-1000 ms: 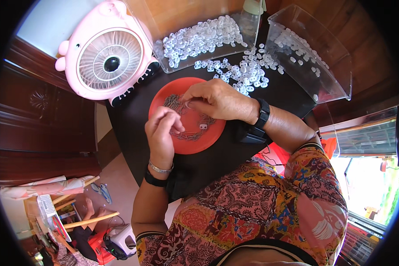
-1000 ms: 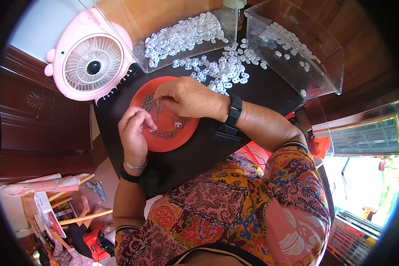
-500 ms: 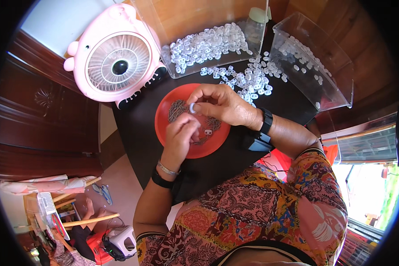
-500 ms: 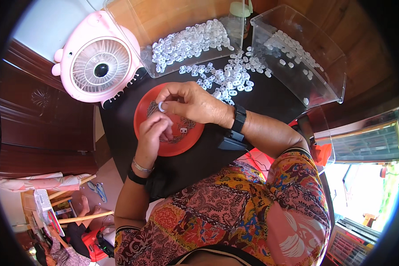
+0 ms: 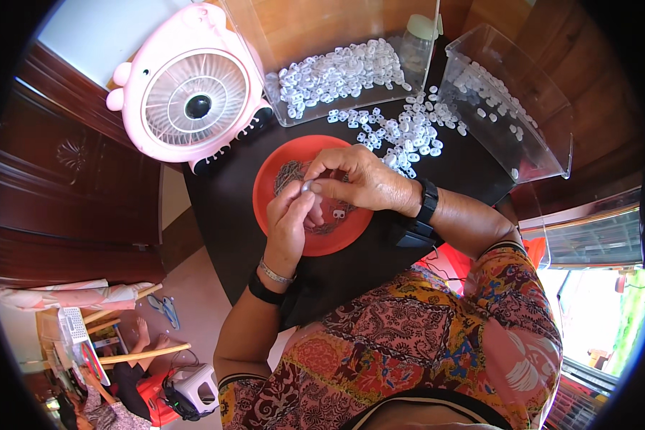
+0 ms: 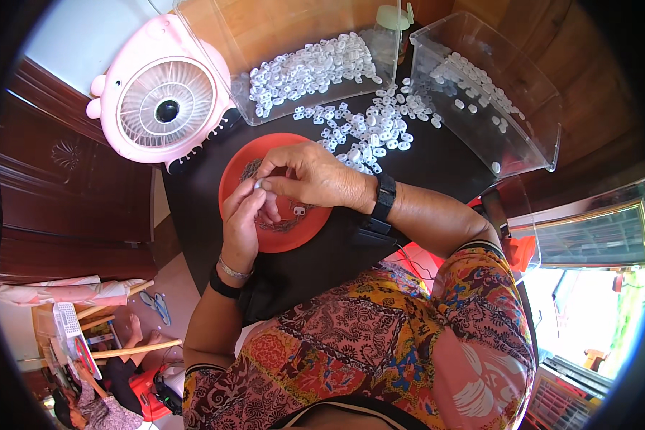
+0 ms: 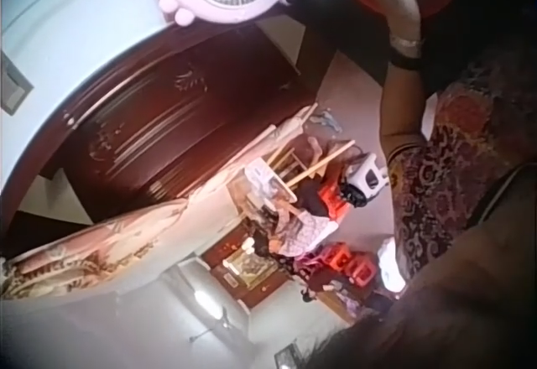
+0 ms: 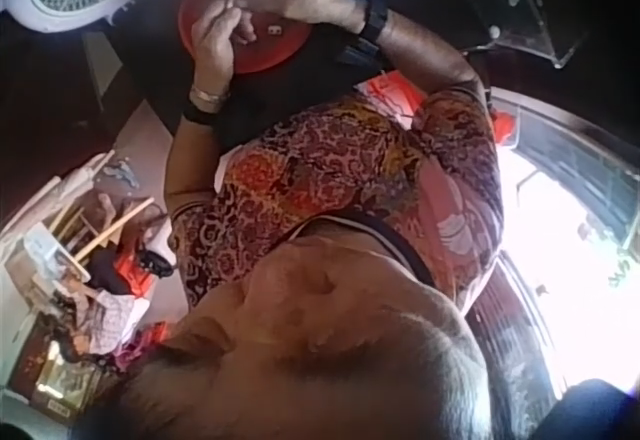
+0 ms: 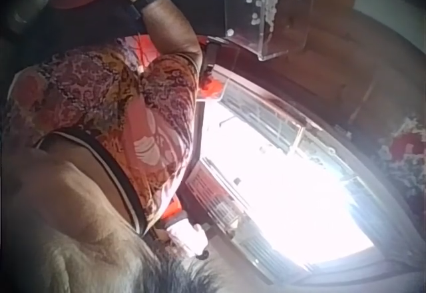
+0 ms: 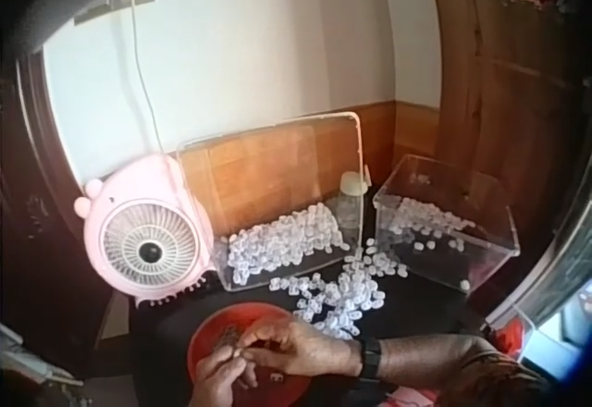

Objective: Assembling small white plastic components by hand at a desk.

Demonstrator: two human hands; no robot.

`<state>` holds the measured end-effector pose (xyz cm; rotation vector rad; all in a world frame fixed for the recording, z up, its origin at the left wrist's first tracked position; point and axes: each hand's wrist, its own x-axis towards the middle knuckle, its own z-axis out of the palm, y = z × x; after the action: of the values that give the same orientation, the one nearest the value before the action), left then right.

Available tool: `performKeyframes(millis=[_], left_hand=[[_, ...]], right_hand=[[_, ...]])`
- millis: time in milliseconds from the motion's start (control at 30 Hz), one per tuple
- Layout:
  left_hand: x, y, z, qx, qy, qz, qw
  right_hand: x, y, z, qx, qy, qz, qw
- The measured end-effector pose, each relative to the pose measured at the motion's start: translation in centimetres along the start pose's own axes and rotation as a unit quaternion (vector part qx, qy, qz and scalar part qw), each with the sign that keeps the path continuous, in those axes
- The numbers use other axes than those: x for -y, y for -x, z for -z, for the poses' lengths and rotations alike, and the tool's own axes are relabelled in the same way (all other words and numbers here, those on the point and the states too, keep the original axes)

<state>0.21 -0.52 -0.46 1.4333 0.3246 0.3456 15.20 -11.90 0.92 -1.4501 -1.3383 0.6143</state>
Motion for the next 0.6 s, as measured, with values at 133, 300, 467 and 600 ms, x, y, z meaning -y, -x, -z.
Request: performKeyframes(millis=[133,300,467,600], left_hand=[[-0.4,-0.2,0.3,-0.014,-0.035,-0.01,0.999],[-0.9,-0.2,0.4,-0.025,-0.052,-0.033,0.998],[-1.2,-0.2,1.1,-0.078,-0.03,-0.049,0.995],[-1.2,-0.3,1.0,-0.088,-0.021,-0.048,0.995]], right_hand=[[0.2,-0.1,0.2,-0.008,0.061,0.065,0.996],[0.3,-0.1,0.4,-0.011,0.082,0.089,0.993],[0.7,0.2,1.7,0.123,0.265,0.096,0.952],[-0.2,0.7,1.2,0.181,0.305,0.099,0.93]])
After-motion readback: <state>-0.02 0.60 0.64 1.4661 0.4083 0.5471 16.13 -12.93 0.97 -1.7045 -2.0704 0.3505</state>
